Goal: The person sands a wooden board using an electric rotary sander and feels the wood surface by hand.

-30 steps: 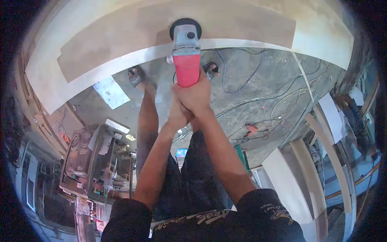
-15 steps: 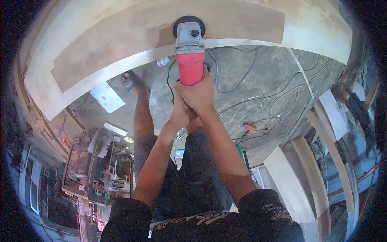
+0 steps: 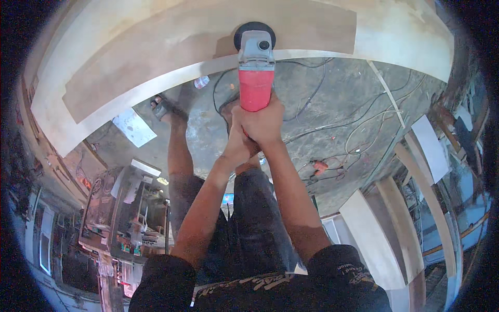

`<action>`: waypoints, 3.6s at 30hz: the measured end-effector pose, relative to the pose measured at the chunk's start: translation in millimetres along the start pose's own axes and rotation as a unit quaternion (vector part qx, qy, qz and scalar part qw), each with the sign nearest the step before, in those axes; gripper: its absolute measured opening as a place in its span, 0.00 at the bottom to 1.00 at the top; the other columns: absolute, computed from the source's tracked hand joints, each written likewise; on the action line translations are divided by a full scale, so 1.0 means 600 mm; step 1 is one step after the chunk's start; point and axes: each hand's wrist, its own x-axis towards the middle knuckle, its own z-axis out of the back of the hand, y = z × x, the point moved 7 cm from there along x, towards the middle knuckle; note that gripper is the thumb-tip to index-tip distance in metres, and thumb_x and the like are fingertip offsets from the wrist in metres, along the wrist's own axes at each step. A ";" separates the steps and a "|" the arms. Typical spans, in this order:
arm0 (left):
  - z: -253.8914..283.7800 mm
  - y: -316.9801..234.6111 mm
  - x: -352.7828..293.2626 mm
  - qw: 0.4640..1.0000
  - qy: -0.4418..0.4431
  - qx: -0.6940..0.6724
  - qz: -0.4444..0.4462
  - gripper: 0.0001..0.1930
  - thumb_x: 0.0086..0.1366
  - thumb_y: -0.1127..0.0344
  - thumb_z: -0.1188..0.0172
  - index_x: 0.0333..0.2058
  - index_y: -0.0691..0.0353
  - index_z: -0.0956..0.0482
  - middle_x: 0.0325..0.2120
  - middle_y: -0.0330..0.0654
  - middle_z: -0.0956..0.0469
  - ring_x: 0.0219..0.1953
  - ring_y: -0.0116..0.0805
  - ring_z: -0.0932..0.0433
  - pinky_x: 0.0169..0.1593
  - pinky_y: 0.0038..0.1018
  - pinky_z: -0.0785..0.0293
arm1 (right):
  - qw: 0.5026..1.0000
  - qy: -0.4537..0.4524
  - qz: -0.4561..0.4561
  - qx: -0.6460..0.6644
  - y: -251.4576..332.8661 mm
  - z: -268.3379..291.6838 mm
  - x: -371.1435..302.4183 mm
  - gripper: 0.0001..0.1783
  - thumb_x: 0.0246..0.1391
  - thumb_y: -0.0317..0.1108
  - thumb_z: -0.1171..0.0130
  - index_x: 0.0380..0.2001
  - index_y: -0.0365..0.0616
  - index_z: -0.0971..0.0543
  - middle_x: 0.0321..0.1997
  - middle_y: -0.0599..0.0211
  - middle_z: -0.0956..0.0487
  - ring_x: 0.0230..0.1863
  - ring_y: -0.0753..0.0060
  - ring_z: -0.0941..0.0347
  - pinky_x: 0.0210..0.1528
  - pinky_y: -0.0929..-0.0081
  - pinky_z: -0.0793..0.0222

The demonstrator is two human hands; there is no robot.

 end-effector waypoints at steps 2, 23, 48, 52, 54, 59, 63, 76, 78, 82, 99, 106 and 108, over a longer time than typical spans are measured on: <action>0.017 -0.022 0.004 0.901 -0.055 0.421 -0.092 0.49 0.48 0.82 0.23 0.64 0.56 0.45 0.60 0.44 0.33 0.64 0.37 0.32 0.66 0.40 0.31 | 1.000 0.009 0.001 -0.001 0.002 -0.001 0.006 0.35 0.31 0.40 0.22 0.45 0.35 0.22 0.40 0.44 0.15 0.44 0.40 0.16 0.48 0.54 0.20; 0.055 -0.087 -0.053 0.864 -0.144 0.457 -0.157 0.42 0.55 0.67 0.24 0.65 0.60 0.39 0.58 0.42 0.28 0.60 0.34 0.28 0.64 0.34 0.30 | 0.993 0.093 0.015 -0.066 0.067 -0.074 -0.017 0.33 0.33 0.42 0.22 0.43 0.36 0.21 0.38 0.42 0.15 0.45 0.36 0.17 0.47 0.52 0.20; -0.097 0.022 0.076 0.959 -0.003 0.255 -0.121 0.31 0.71 0.75 0.41 0.69 0.60 0.42 0.65 0.44 0.33 0.67 0.38 0.31 0.68 0.41 0.31 | 0.998 0.016 0.023 -0.059 0.007 0.098 0.067 0.27 0.32 0.38 0.25 0.39 0.37 0.20 0.38 0.46 0.15 0.42 0.43 0.15 0.46 0.56 0.21; -0.067 0.060 0.093 0.973 -0.067 0.211 -0.068 0.30 0.72 0.75 0.43 0.69 0.61 0.43 0.65 0.45 0.35 0.67 0.39 0.32 0.70 0.43 0.33 | 1.000 0.014 0.007 -0.026 0.004 0.132 0.072 0.28 0.32 0.37 0.24 0.39 0.35 0.20 0.40 0.44 0.15 0.42 0.43 0.16 0.46 0.55 0.21; -0.091 0.062 0.098 0.879 -0.016 0.461 -0.118 0.35 0.67 0.77 0.37 0.68 0.58 0.44 0.65 0.45 0.35 0.67 0.38 0.32 0.67 0.41 0.30 | 1.000 0.008 -0.016 -0.017 -0.008 0.146 0.076 0.28 0.31 0.37 0.24 0.39 0.35 0.20 0.40 0.44 0.15 0.42 0.43 0.16 0.46 0.56 0.21; -0.110 0.080 0.113 0.845 -0.014 0.515 -0.144 0.46 0.57 0.81 0.28 0.69 0.53 0.47 0.63 0.45 0.35 0.67 0.39 0.33 0.67 0.42 0.30 | 0.995 -0.022 0.051 -0.086 -0.024 0.174 0.092 0.28 0.32 0.35 0.24 0.41 0.36 0.20 0.37 0.48 0.14 0.42 0.48 0.14 0.46 0.59 0.20; -0.142 0.111 0.141 0.948 -0.028 0.293 -0.122 0.52 0.49 0.77 0.21 0.67 0.57 0.47 0.61 0.44 0.34 0.65 0.38 0.32 0.68 0.40 0.33 | 1.000 -0.014 0.013 -0.014 -0.056 0.202 0.109 0.30 0.31 0.39 0.22 0.40 0.35 0.20 0.39 0.44 0.16 0.42 0.37 0.17 0.46 0.50 0.20; -0.105 0.168 0.199 0.869 0.013 0.484 -0.096 0.31 0.78 0.60 0.49 0.73 0.54 0.51 0.69 0.42 0.40 0.68 0.44 0.33 0.70 0.41 0.35 | 0.999 -0.032 -0.011 0.015 -0.094 0.265 0.134 0.33 0.32 0.39 0.21 0.44 0.37 0.21 0.39 0.48 0.14 0.42 0.44 0.15 0.47 0.56 0.20; -0.082 0.190 0.213 0.951 -0.014 0.305 -0.053 0.30 0.80 0.48 0.54 0.73 0.53 0.47 0.69 0.42 0.39 0.68 0.44 0.34 0.70 0.43 0.34 | 0.999 -0.030 -0.011 0.024 -0.097 0.266 0.136 0.33 0.32 0.39 0.20 0.44 0.37 0.21 0.39 0.48 0.14 0.42 0.45 0.15 0.47 0.56 0.20; -0.197 0.224 0.218 0.996 -0.059 0.002 0.069 0.53 0.47 0.78 0.20 0.66 0.56 0.49 0.64 0.44 0.36 0.65 0.36 0.33 0.65 0.38 0.28 | 0.998 -0.051 -0.016 0.014 -0.119 0.326 0.149 0.31 0.33 0.38 0.21 0.44 0.38 0.21 0.39 0.50 0.14 0.42 0.47 0.15 0.46 0.57 0.20; -0.075 -0.003 0.090 0.828 -0.092 0.506 -0.224 0.54 0.45 0.66 0.18 0.66 0.62 0.46 0.61 0.48 0.31 0.64 0.38 0.32 0.67 0.37 0.34 | 0.996 0.045 0.051 -0.055 0.031 0.082 0.094 0.33 0.34 0.40 0.23 0.46 0.39 0.21 0.39 0.45 0.15 0.44 0.42 0.16 0.48 0.54 0.20; 0.014 -0.271 -0.125 0.777 -0.170 0.522 -0.307 0.50 0.45 0.66 0.20 0.65 0.64 0.41 0.61 0.49 0.31 0.62 0.40 0.30 0.66 0.37 0.32 | 0.985 0.127 0.058 -0.101 0.159 -0.217 -0.035 0.34 0.34 0.44 0.24 0.46 0.38 0.23 0.40 0.44 0.15 0.44 0.38 0.17 0.49 0.51 0.21; -0.030 -0.374 -0.200 0.749 -0.094 0.643 -0.129 0.52 0.44 0.64 0.18 0.64 0.66 0.40 0.60 0.49 0.31 0.62 0.40 0.30 0.66 0.36 0.33 | 0.982 0.131 0.069 -0.120 0.196 -0.291 -0.066 0.34 0.35 0.43 0.25 0.46 0.38 0.22 0.39 0.44 0.15 0.45 0.40 0.16 0.49 0.52 0.21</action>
